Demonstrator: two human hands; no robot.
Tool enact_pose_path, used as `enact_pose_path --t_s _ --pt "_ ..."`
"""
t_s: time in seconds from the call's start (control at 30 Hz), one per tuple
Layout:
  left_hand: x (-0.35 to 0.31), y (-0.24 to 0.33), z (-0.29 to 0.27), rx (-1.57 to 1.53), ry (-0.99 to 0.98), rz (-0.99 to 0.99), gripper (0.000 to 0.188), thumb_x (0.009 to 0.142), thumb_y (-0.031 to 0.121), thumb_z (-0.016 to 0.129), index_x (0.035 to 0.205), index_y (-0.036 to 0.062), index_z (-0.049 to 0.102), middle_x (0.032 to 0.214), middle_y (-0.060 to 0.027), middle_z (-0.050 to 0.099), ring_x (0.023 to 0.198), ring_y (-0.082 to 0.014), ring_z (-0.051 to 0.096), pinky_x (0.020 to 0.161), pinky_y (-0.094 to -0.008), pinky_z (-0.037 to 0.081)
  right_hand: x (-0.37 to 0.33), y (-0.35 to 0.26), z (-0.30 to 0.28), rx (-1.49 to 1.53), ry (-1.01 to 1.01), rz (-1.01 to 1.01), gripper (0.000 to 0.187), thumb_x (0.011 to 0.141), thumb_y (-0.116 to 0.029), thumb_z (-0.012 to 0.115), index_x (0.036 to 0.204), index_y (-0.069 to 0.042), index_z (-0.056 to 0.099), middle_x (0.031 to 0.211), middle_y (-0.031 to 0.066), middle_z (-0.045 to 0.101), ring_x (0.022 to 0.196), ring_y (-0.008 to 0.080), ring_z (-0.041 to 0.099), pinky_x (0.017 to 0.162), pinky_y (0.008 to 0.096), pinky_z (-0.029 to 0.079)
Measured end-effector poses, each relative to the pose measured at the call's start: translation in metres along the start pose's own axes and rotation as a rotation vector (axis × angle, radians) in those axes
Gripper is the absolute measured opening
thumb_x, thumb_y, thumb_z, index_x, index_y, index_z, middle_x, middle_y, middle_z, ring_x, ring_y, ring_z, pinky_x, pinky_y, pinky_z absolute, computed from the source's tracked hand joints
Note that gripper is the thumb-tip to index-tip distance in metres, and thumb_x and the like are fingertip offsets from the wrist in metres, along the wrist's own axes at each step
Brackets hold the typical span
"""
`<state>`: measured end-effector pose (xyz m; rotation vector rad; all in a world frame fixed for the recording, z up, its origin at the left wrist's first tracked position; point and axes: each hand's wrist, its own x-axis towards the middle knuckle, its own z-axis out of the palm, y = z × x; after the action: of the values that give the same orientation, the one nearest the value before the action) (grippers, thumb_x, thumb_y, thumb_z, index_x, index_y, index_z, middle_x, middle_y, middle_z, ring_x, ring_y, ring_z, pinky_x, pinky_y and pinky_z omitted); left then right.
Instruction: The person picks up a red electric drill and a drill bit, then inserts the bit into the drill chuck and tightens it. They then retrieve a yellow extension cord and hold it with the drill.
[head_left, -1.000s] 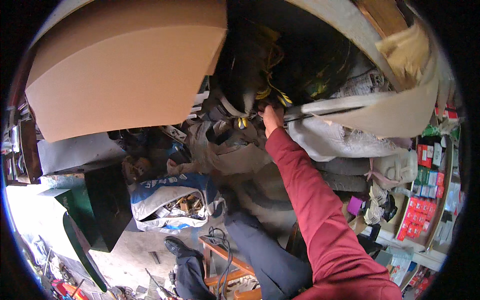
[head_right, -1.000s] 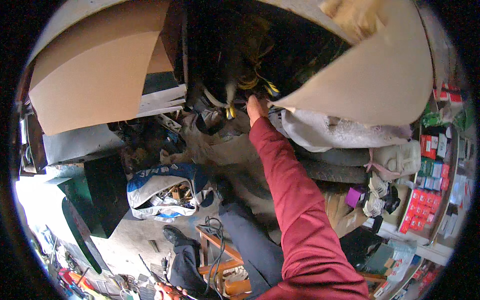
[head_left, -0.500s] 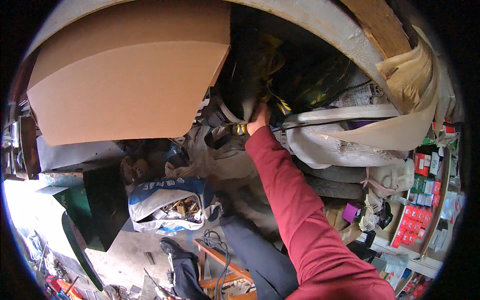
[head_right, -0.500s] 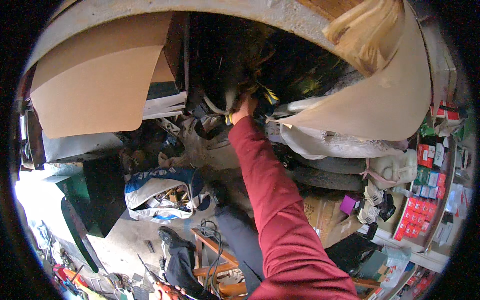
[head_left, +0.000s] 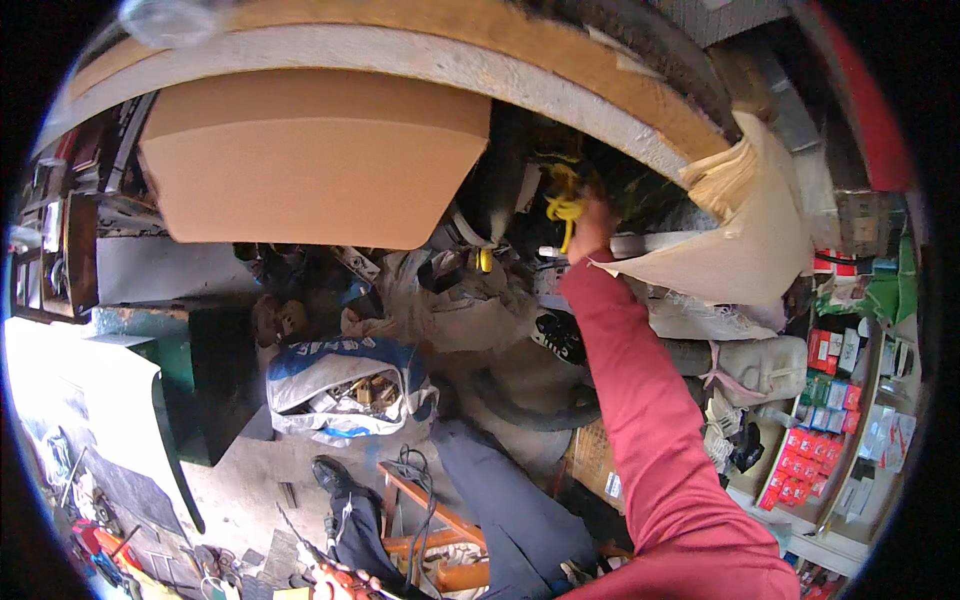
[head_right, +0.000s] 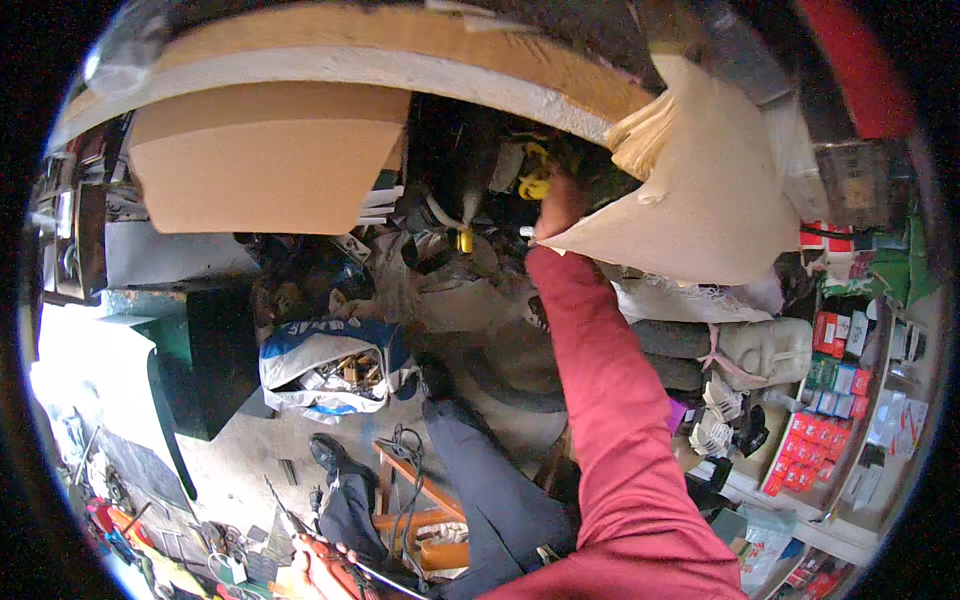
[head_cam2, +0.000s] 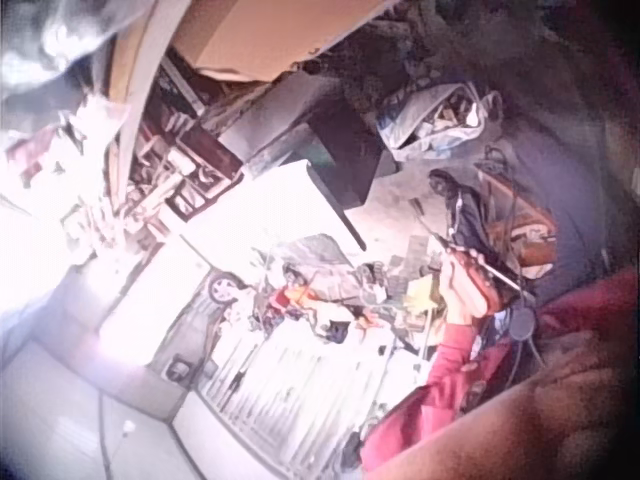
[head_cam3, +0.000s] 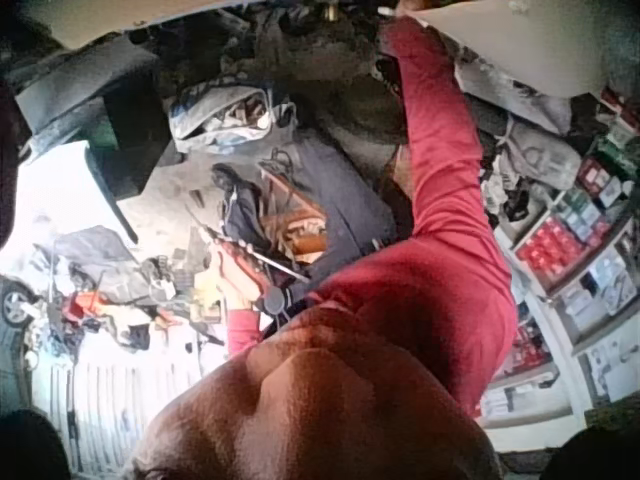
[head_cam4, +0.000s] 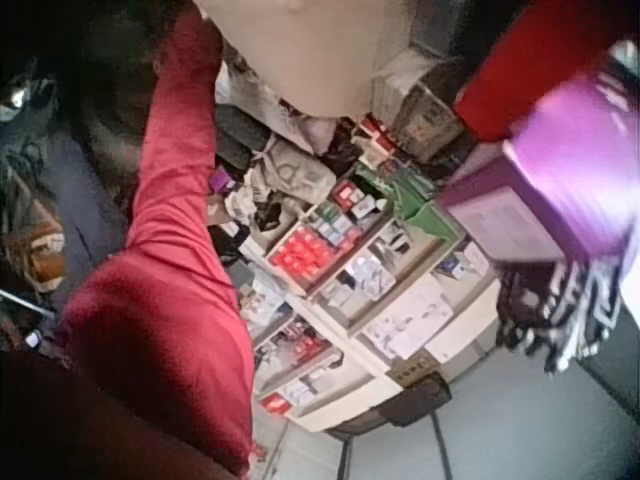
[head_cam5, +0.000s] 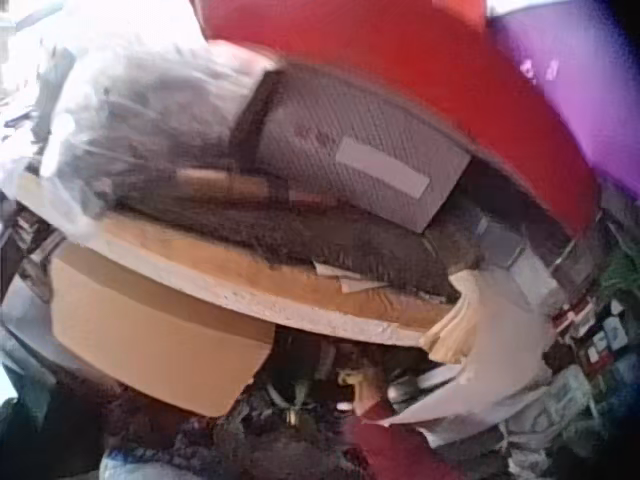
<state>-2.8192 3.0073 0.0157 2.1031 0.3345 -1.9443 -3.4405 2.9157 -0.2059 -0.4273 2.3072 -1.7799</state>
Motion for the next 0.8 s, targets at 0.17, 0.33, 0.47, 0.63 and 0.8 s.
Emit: enact_pose_path --t_s 0.17,0.33,0.47,0.63,0.8 --pt "-0.01 -0.001 -0.028 -0.101 -0.162 0.008 0.052 0.095 0.061 0.052 0.126 0.0188 0.057 0.105 -0.0069 0.061 0.092 -0.0246 0.06 0.071 -0.038 0.053 -0.08 -0.066 -0.073 0.438 0.073 0.309 0.046 0.095 -0.023 0.067 0.136 -0.007 0.055 0.127 0.0057 0.061 0.113 0.0195 0.06 0.1 0.0368 0.049" --pt "-0.024 -0.006 -0.063 -0.144 -0.308 0.183 0.047 0.094 0.055 0.057 0.119 0.0156 0.058 0.101 -0.0131 0.063 0.084 -0.0307 0.062 0.07 -0.0432 0.055 -0.179 -0.134 -0.126 0.284 0.041 0.345 0.028 0.09 -0.01 0.058 0.116 -0.002 0.066 0.115 0.0065 0.067 0.108 0.0192 0.063 0.095 0.0347 0.049" --pt "-0.036 -0.006 -0.094 -0.403 -0.315 0.319 0.045 0.088 0.038 0.067 0.122 0.0111 0.056 0.101 -0.0104 0.064 0.09 -0.033 0.063 0.072 -0.0472 0.055 -0.246 -0.184 -0.153 0.225 -0.01 0.405 0.035 0.087 -0.008 0.054 0.12 0.001 0.064 0.115 0.008 0.068 0.107 0.0201 0.065 0.099 0.0332 0.048" --pt "-0.07 -0.003 -0.143 -0.346 -0.411 0.431 0.047 0.086 0.042 0.069 0.118 0.0101 0.056 0.099 -0.0137 0.064 0.085 -0.0334 0.064 0.071 -0.0462 0.057 -0.3 -0.245 -0.158 0.153 -0.139 0.381 0.033 0.093 -0.011 0.051 0.122 0.001 0.063 0.115 0.0079 0.068 0.105 0.019 0.066 0.095 0.0323 0.051" --pt "-0.097 -0.011 -0.192 -0.493 -0.501 0.505 0.051 0.084 0.044 0.069 0.119 0.0108 0.053 0.1 -0.0147 0.062 0.085 -0.033 0.065 0.063 -0.0443 0.059 -0.337 -0.307 -0.155 0.004 -0.271 0.23 0.032 0.092 -0.007 0.053 0.121 0.003 0.063 0.111 0.0095 0.069 0.096 0.0187 0.067 0.088 0.031 0.054"
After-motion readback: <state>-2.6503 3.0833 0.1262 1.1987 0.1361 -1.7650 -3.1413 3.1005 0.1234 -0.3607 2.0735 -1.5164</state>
